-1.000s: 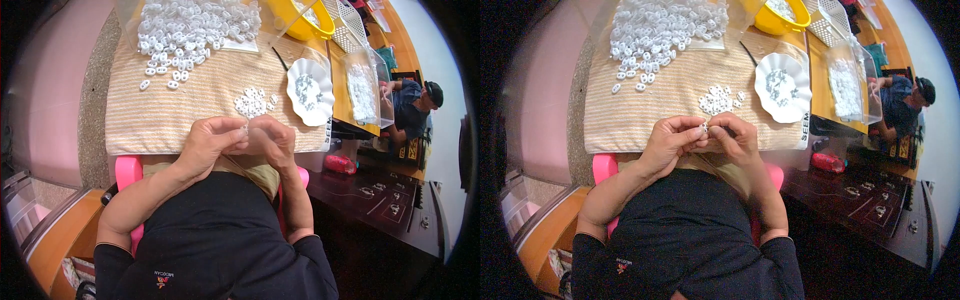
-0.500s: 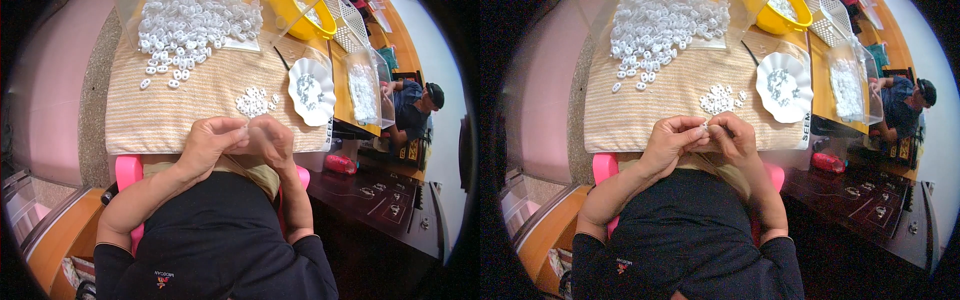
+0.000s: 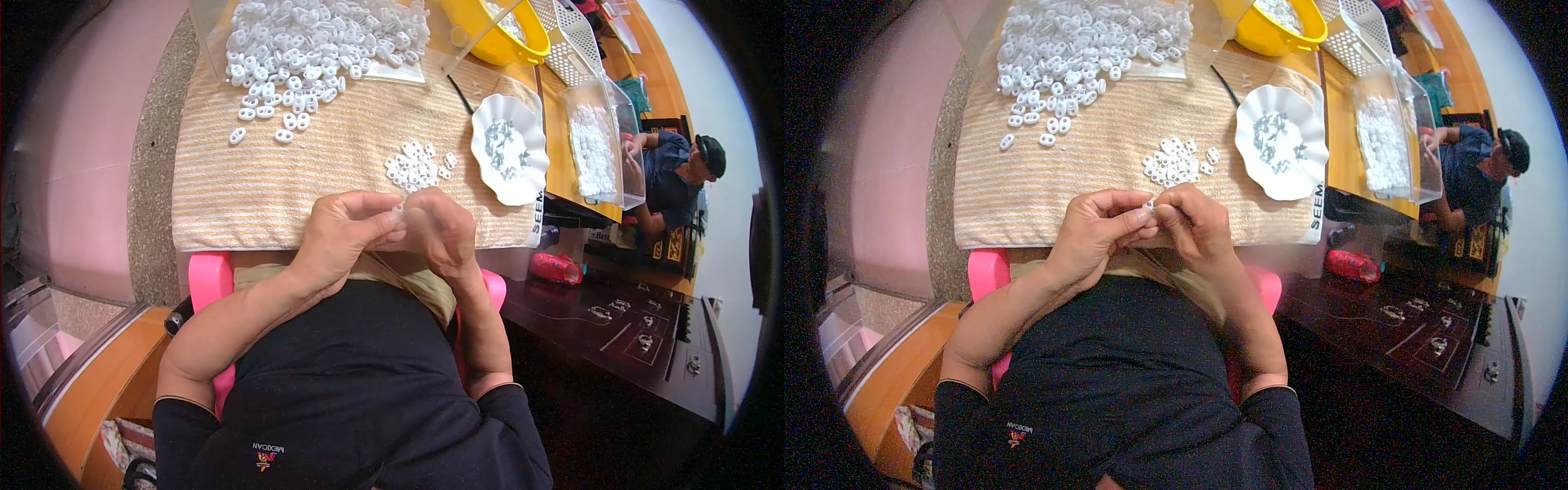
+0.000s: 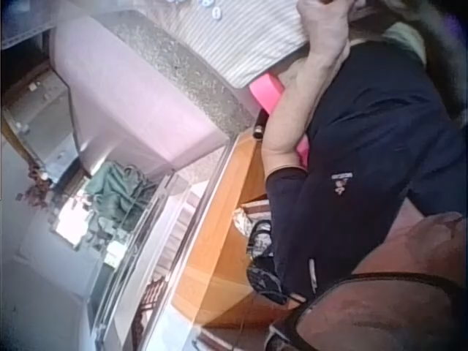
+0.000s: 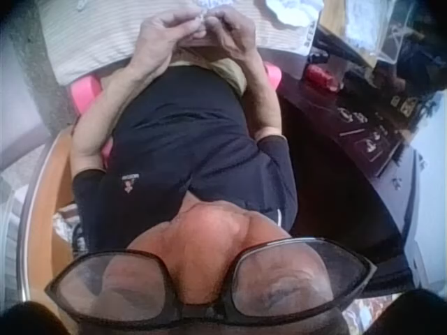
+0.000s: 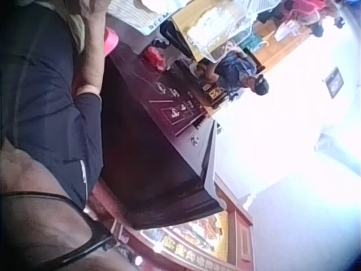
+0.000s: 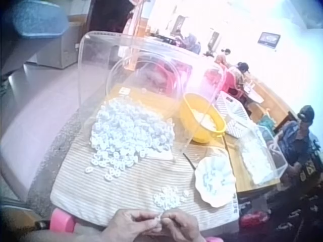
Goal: Sorting and inspecting small white plastic components on a table.
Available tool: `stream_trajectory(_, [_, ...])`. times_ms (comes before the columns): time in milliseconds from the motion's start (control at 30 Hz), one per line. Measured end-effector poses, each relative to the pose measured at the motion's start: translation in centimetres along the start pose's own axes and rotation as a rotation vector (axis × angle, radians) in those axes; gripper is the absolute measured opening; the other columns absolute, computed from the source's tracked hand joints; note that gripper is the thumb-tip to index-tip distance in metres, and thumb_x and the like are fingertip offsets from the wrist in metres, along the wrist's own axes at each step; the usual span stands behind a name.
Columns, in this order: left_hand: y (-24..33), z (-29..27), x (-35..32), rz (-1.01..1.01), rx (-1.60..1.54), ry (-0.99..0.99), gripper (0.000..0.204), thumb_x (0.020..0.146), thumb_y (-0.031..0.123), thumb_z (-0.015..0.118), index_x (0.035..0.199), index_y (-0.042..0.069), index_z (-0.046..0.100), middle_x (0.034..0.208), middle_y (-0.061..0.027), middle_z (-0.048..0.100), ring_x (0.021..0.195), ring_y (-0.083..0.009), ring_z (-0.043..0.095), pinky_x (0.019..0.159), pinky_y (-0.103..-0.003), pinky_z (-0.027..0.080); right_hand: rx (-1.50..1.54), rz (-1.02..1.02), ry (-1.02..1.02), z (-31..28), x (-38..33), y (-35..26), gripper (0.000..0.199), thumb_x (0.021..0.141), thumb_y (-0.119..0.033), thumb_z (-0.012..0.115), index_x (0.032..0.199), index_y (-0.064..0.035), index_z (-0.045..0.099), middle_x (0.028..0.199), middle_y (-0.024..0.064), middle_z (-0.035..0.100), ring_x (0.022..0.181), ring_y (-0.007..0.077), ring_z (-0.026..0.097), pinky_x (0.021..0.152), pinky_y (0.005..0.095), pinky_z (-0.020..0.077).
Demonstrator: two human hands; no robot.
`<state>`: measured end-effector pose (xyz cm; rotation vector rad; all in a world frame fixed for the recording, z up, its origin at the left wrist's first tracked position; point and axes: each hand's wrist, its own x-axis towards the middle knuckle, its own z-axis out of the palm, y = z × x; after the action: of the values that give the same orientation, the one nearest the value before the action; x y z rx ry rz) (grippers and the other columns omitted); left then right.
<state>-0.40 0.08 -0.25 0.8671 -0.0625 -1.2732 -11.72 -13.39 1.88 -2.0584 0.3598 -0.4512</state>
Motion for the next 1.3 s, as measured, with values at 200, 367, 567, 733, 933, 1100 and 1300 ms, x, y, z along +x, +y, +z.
stream_trajectory(200, [-0.2,0.1,0.0,0.019,0.001,0.002,0.017,0.09,0.002,0.062,0.106,-0.003,0.062,0.094,-0.0092,0.068,0.081,-0.0129,0.067,0.075,-0.025,0.057,-0.176,-0.144,0.026,0.4,0.1,0.2,0.003,0.087,-0.001,0.062,0.087,-0.0011,0.059,0.076,0.01,0.061,0.067,0.0187,0.06,0.062,0.0278,0.0472])
stream_trajectory(367, [-0.4,0.0,0.0,0.048,0.055,0.005,0.017,0.09,0.003,0.062,0.106,-0.003,0.062,0.094,-0.0091,0.068,0.08,-0.0128,0.066,0.076,-0.026,0.057,-0.055,0.012,0.005,0.3,0.0,0.0,0.004,0.087,0.0,0.062,0.084,0.0004,0.06,0.076,0.0086,0.062,0.068,0.0147,0.06,0.062,0.0265,0.0471])
stream_trajectory(567, [-0.1,0.0,-0.1,0.01,0.043,-0.025,0.018,0.089,0.002,0.062,0.107,-0.003,0.062,0.094,-0.01,0.068,0.082,-0.0132,0.066,0.076,-0.026,0.057,0.062,0.132,0.02,-0.2,-0.2,-0.6,0.003,0.086,-0.001,0.063,0.084,0.0015,0.063,0.078,0.0066,0.065,0.071,0.0107,0.06,0.065,0.0239,0.0477])
stream_trajectory(733, [0.4,0.3,-0.2,0.018,-0.055,-0.032,0.018,0.089,0.003,0.064,0.105,-0.005,0.063,0.091,-0.0093,0.067,0.079,-0.0112,0.064,0.071,-0.023,0.054,0.112,0.167,-0.037,-0.8,0.1,-0.1,0.004,0.086,-0.003,0.063,0.087,0.0013,0.065,0.079,0.0055,0.066,0.073,0.009,0.06,0.065,0.023,0.0474])
stream_trajectory(933, [0.9,0.1,-0.1,0.04,-0.089,-0.043,0.019,0.089,0.004,0.063,0.106,-0.004,0.063,0.092,-0.0086,0.067,0.079,-0.0115,0.065,0.074,-0.023,0.054,0.179,0.204,-0.061,-1.5,1.4,-0.8,0.006,0.088,0.0,0.062,0.092,0.0018,0.066,0.081,0.0031,0.065,0.076,0.0076,0.058,0.068,0.0217,0.0459])
stream_trajectory(1100, [1.5,0.2,-0.3,0.026,-0.175,-0.031,0.022,0.09,0.004,0.063,0.11,-0.005,0.059,0.096,-0.0101,0.066,0.083,-0.0147,0.066,0.078,-0.025,0.055,0.052,0.16,-0.05,-2.4,5.4,-1.2,0.008,0.086,0.001,0.064,0.094,0.0027,0.065,0.082,0.0019,0.064,0.075,0.0059,0.057,0.067,0.0207,0.0462])
stream_trajectory(1300, [1.2,-0.2,0.0,0.034,-0.203,0.019,0.019,0.09,0.001,0.061,0.108,-0.002,0.06,0.094,-0.0099,0.065,0.085,-0.017,0.066,0.081,-0.029,0.057,-0.327,-0.088,-0.015,0.4,12.3,0.0,0.019,0.079,-0.009,0.072,0.096,-0.0015,0.068,0.08,0.0075,0.065,0.067,0.0146,0.061,0.061,0.0272,0.0487])
